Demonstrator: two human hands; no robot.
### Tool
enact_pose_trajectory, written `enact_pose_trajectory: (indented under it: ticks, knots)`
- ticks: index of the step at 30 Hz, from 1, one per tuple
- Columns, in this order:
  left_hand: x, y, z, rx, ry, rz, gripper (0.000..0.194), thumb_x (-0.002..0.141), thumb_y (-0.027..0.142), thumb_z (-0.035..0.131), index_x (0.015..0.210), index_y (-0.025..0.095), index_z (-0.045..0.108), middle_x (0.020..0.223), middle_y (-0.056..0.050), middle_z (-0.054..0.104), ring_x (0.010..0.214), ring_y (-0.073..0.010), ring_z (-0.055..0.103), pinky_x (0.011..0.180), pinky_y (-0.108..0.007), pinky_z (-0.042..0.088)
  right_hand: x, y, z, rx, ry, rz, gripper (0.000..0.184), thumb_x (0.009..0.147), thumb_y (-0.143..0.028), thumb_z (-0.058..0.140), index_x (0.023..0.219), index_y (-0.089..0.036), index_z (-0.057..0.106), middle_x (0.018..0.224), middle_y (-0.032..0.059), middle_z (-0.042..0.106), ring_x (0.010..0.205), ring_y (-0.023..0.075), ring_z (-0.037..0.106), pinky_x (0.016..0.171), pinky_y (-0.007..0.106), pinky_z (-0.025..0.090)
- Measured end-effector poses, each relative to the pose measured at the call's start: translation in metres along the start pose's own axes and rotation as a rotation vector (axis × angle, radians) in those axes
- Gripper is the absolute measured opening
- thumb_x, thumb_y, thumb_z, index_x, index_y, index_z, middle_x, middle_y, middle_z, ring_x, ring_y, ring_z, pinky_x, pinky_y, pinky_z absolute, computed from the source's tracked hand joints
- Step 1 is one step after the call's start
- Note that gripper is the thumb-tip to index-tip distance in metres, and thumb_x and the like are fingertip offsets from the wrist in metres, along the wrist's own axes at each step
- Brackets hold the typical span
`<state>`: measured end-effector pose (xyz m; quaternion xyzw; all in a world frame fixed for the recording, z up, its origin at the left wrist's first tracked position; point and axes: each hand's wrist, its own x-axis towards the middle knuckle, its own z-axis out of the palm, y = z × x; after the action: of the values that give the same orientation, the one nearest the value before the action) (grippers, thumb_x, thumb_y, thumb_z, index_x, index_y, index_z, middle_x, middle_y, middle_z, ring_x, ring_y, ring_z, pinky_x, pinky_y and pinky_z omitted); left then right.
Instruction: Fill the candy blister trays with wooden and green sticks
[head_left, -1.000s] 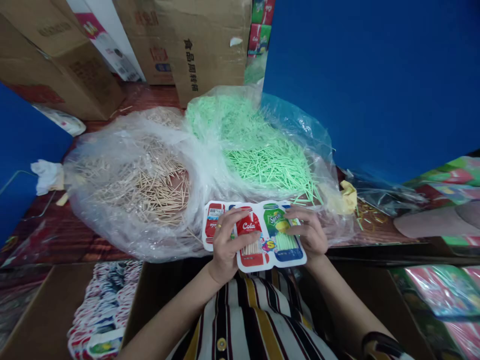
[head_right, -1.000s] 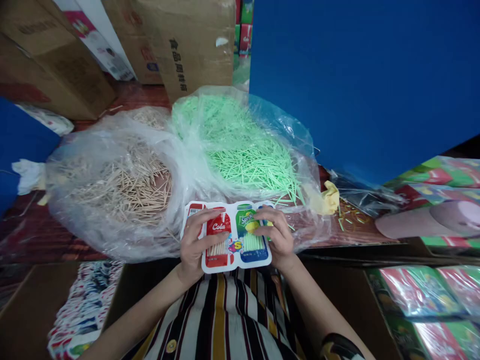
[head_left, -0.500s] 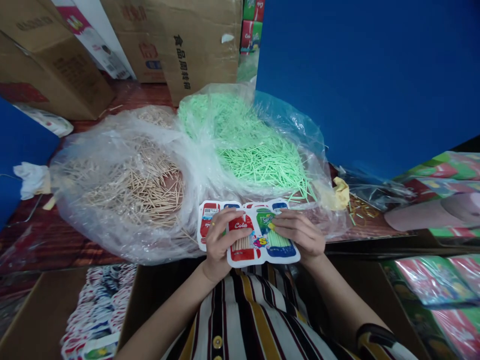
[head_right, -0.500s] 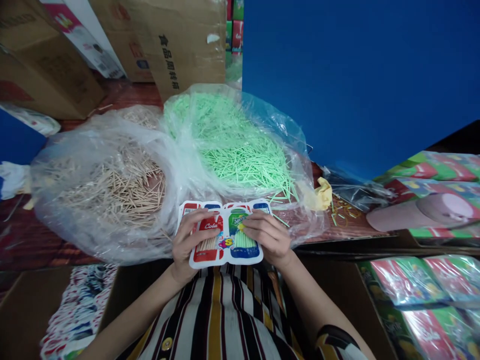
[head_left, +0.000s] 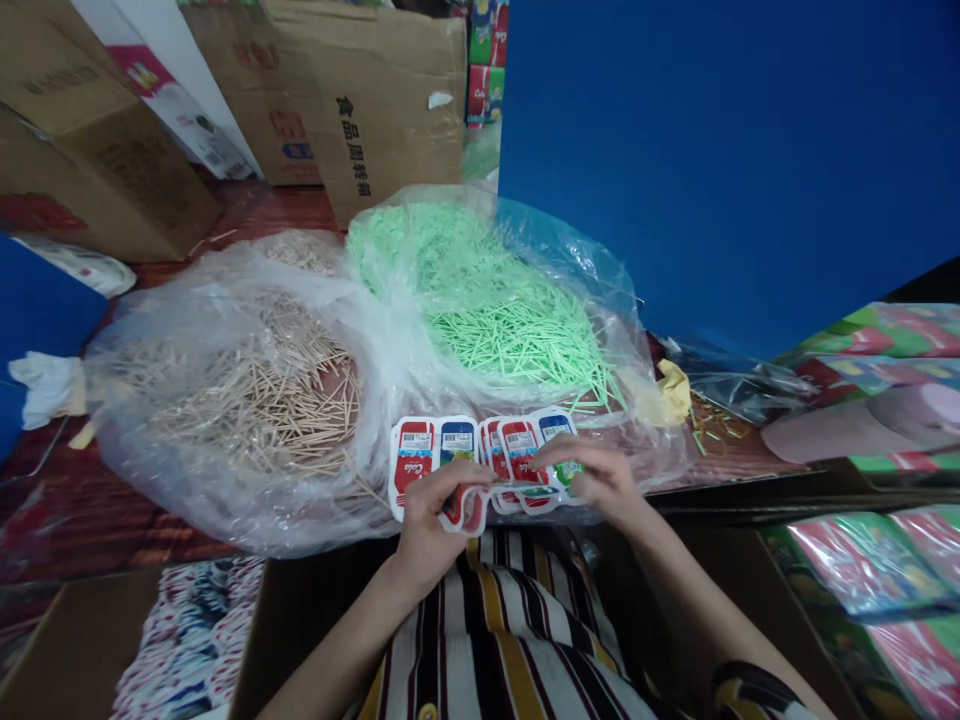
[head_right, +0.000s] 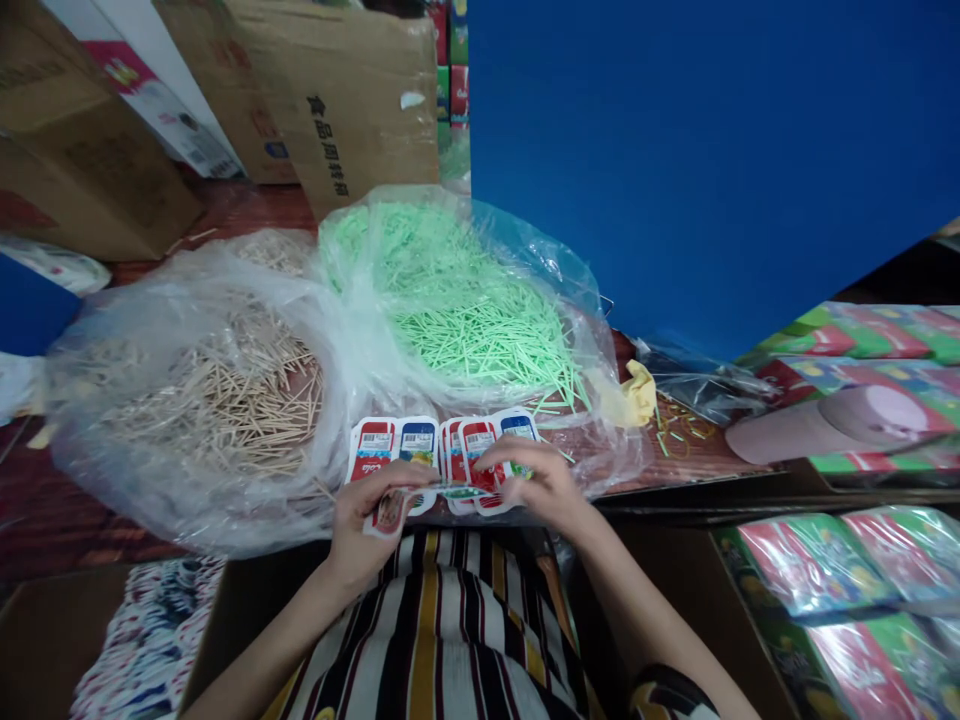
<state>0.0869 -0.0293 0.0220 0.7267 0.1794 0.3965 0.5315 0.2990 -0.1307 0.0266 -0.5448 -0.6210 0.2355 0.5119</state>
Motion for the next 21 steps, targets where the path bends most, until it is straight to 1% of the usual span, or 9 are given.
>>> enact_pose_trajectory:
  ticks: [2, 3, 4, 6, 10, 12, 15, 18, 21]
  knots:
    - [-0.003, -0.006, 0.001, 0.064, 0.066, -0.147, 0.013, 0.076, 0.009, 0.059, 0.083, 0.017, 0.066, 0.078, -0.002, 0.069, 0.074, -0.0156, 0.064, 0.069, -0.025, 0.050, -0.002, 0.014, -0.025, -0.122, 0.210, 0.209, 0.033, 0.093, -0.038, 0.045, 0.083, -0.017, 0.069, 0.080, 0.0071, 0.070, 0.077, 0.0187, 0.066, 0.070, 0.032, 0.051]
    - [-0.004, -0.009, 0.002, 0.101, 0.103, -0.214, 0.008, 0.075, 0.011, 0.060, 0.077, 0.016, 0.065, 0.071, 0.000, 0.066, 0.069, -0.0139, 0.062, 0.064, -0.022, 0.048, -0.003, 0.020, -0.037, -0.256, 0.258, 0.313, 0.026, 0.088, -0.037, 0.052, 0.086, -0.017, 0.068, 0.080, 0.0070, 0.070, 0.074, 0.0189, 0.065, 0.066, 0.030, 0.050]
    - [-0.003, -0.012, 0.002, 0.129, 0.137, -0.270, 0.005, 0.075, 0.013, 0.061, 0.072, 0.016, 0.063, 0.066, 0.002, 0.063, 0.064, -0.0125, 0.059, 0.061, -0.021, 0.046, -0.005, 0.027, -0.047, -0.393, 0.227, 0.397, 0.022, 0.085, -0.035, 0.056, 0.088, -0.017, 0.068, 0.084, 0.0077, 0.071, 0.074, 0.0195, 0.065, 0.065, 0.029, 0.049]
    - [-0.001, -0.015, 0.003, 0.145, 0.177, -0.363, 0.013, 0.075, 0.021, 0.064, 0.064, 0.015, 0.059, 0.059, 0.003, 0.057, 0.059, -0.0110, 0.054, 0.057, -0.020, 0.043, -0.008, 0.036, -0.060, -0.611, 0.069, 0.534, 0.018, 0.080, -0.029, 0.060, 0.091, -0.017, 0.067, 0.080, 0.0066, 0.070, 0.067, 0.0185, 0.063, 0.061, 0.027, 0.045]
    - [0.005, -0.014, 0.007, 0.092, 0.213, -0.471, 0.021, 0.071, 0.031, 0.069, 0.063, 0.015, 0.059, 0.060, 0.002, 0.059, 0.060, -0.0122, 0.055, 0.059, -0.021, 0.044, -0.010, 0.042, -0.057, -0.855, -0.259, 0.532, 0.017, 0.074, -0.012, 0.053, 0.087, -0.016, 0.064, 0.074, 0.0046, 0.068, 0.066, 0.0163, 0.060, 0.059, 0.024, 0.039]
    - [0.006, -0.013, 0.008, 0.084, 0.226, -0.492, 0.023, 0.069, 0.033, 0.070, 0.061, 0.015, 0.059, 0.060, 0.002, 0.059, 0.061, -0.0129, 0.055, 0.061, -0.022, 0.045, -0.012, 0.043, -0.054, -0.953, -0.310, 0.516, 0.022, 0.072, -0.009, 0.050, 0.088, -0.017, 0.063, 0.073, 0.0050, 0.067, 0.066, 0.0164, 0.060, 0.058, 0.024, 0.037]
    - [0.007, -0.013, 0.010, 0.066, 0.235, -0.508, 0.024, 0.068, 0.034, 0.071, 0.060, 0.015, 0.060, 0.059, 0.001, 0.059, 0.062, -0.0140, 0.057, 0.063, -0.023, 0.046, -0.014, 0.041, -0.060, -1.055, -0.238, 0.556, 0.032, 0.071, -0.009, 0.051, 0.100, -0.016, 0.062, 0.072, 0.0059, 0.066, 0.062, 0.0174, 0.059, 0.054, 0.024, 0.034]
    - [0.006, -0.014, 0.012, 0.043, 0.223, -0.501, 0.022, 0.069, 0.034, 0.071, 0.064, 0.014, 0.062, 0.061, 0.000, 0.061, 0.064, -0.0142, 0.057, 0.063, -0.024, 0.046, -0.010, 0.026, -0.067, -0.877, -0.050, 0.501, 0.042, 0.071, -0.012, 0.056, 0.113, -0.017, 0.058, 0.064, 0.0008, 0.061, 0.056, 0.0156, 0.056, 0.053, 0.025, 0.038]
    - [0.005, -0.017, 0.012, 0.052, 0.200, -0.485, 0.021, 0.071, 0.033, 0.070, 0.065, 0.014, 0.063, 0.061, 0.001, 0.060, 0.062, -0.0131, 0.056, 0.061, -0.023, 0.045, 0.004, -0.003, -0.053, -0.353, 0.239, 0.270, 0.048, 0.077, -0.020, 0.060, 0.124, -0.022, 0.050, 0.075, -0.0003, 0.059, 0.062, 0.0140, 0.056, 0.057, 0.026, 0.046]
